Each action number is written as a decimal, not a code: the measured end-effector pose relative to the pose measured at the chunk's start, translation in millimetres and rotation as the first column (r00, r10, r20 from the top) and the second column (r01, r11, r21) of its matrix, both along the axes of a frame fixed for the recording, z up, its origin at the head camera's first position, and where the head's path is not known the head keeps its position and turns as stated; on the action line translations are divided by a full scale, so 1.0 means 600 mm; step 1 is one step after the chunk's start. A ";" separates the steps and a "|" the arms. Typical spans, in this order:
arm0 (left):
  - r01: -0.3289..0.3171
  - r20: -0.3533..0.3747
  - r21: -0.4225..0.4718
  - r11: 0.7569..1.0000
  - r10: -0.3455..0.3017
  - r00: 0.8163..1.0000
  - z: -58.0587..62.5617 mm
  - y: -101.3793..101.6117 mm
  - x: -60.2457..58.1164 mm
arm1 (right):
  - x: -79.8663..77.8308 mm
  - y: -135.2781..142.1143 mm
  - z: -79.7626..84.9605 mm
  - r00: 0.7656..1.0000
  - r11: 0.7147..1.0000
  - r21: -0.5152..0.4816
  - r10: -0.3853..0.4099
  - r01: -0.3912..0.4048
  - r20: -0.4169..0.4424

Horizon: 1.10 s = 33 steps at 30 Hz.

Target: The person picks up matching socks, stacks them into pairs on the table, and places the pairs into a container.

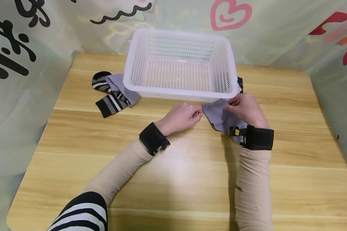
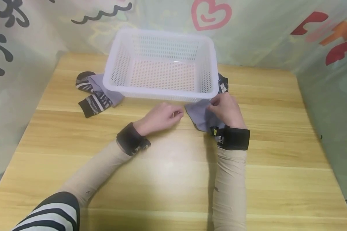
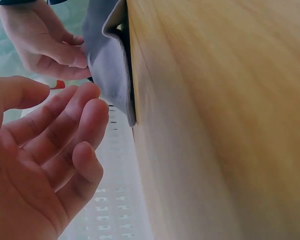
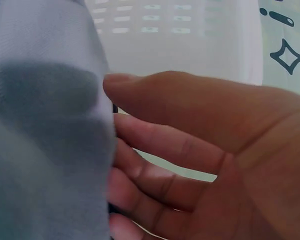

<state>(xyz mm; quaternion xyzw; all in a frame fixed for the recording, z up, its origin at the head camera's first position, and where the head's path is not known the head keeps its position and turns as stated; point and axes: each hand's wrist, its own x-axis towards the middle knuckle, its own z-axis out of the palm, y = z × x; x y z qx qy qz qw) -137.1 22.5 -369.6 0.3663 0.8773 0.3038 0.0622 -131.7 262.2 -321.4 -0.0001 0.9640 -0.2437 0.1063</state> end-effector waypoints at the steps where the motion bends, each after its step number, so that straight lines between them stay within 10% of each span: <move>1: 0.001 0.002 -0.001 1.000 -0.001 1.000 0.000 0.000 0.000 | -0.001 0.000 -0.001 1.000 1.000 0.003 -0.004 0.004 0.001; 22: -0.067 0.095 -0.058 0.996 0.073 0.993 0.003 -0.009 -0.017 | 0.021 -0.006 0.044 0.986 0.990 -0.025 0.143 -0.142 0.089; 33: -0.027 0.375 0.081 0.996 -0.006 0.927 0.001 -0.014 -0.027 | 0.039 -0.049 0.067 0.947 0.945 -0.100 0.318 -0.312 0.042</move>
